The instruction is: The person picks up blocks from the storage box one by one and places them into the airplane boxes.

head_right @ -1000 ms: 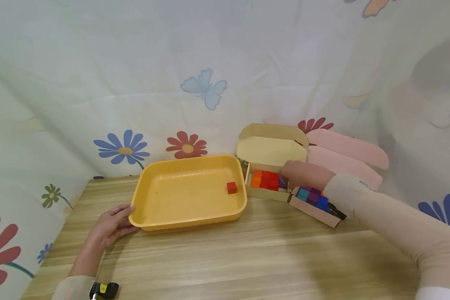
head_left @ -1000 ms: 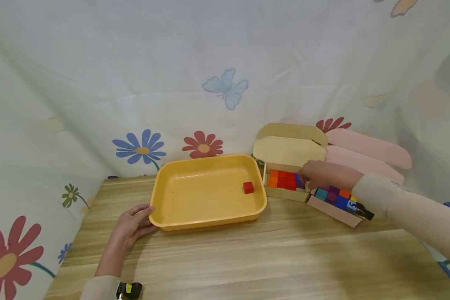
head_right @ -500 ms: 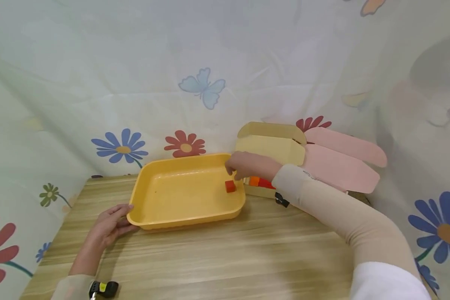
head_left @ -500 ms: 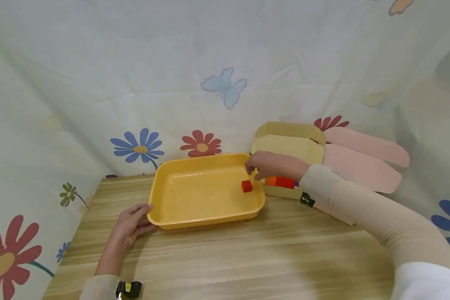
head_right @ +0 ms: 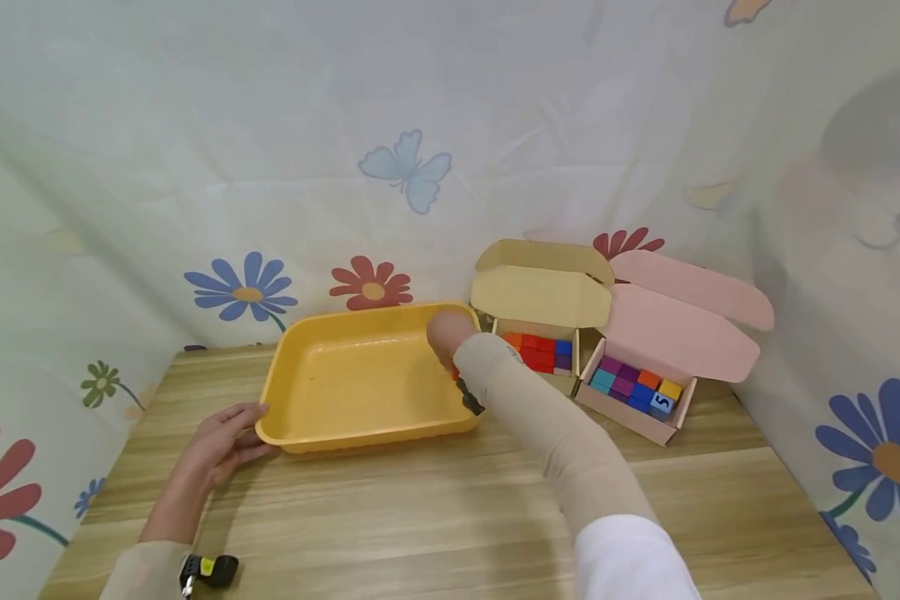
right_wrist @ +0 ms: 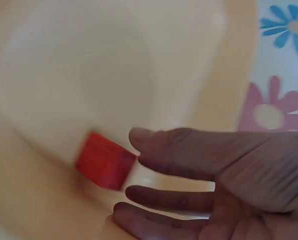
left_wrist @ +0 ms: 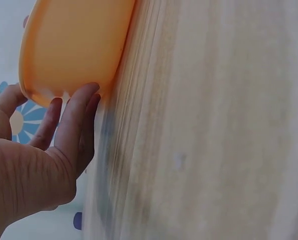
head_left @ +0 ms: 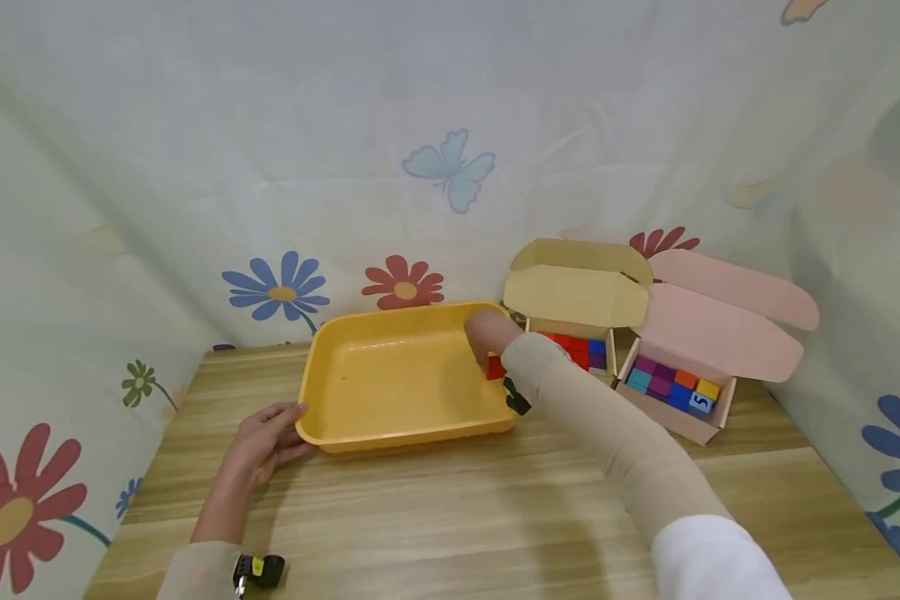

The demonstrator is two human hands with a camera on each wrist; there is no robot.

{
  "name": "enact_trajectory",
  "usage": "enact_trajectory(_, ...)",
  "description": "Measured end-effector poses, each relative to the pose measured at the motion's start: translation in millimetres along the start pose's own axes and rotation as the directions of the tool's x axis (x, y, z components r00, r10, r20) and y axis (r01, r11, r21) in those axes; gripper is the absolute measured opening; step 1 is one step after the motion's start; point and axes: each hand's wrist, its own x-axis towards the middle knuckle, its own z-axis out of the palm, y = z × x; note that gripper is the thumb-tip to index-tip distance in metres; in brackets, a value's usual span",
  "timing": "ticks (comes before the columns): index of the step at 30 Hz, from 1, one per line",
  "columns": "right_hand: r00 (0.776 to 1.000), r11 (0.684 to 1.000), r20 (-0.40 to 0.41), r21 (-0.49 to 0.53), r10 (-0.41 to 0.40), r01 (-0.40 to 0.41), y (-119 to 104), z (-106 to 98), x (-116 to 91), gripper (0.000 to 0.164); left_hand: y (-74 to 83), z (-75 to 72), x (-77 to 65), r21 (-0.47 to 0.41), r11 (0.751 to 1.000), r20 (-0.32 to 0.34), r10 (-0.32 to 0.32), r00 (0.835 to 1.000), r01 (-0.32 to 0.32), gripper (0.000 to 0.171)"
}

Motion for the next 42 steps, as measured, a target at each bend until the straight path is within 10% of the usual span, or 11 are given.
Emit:
enact_trajectory(28,0.995,1.000,-0.097,0.012,0.010,-0.009,-5.2,24.0,10.7,0.027,-0.2,2.4,1.2,-0.007,1.000,-0.024,-0.021,0.999,0.021,0.064)
enact_trajectory(34,0.986,0.991,-0.158,0.112,-0.050,0.068,-6.7,4.4,-13.6,0.027,-2.8,3.9,0.7,-0.018,0.999,-0.033,-0.041,0.999,0.040,0.061)
enact_trajectory(42,0.909,0.961,-0.366,0.111,-0.198,0.254,33.2,-9.6,-77.8,0.015,-0.7,3.0,1.4,-0.022,0.999,-0.037,-0.031,0.999,0.031,0.061)
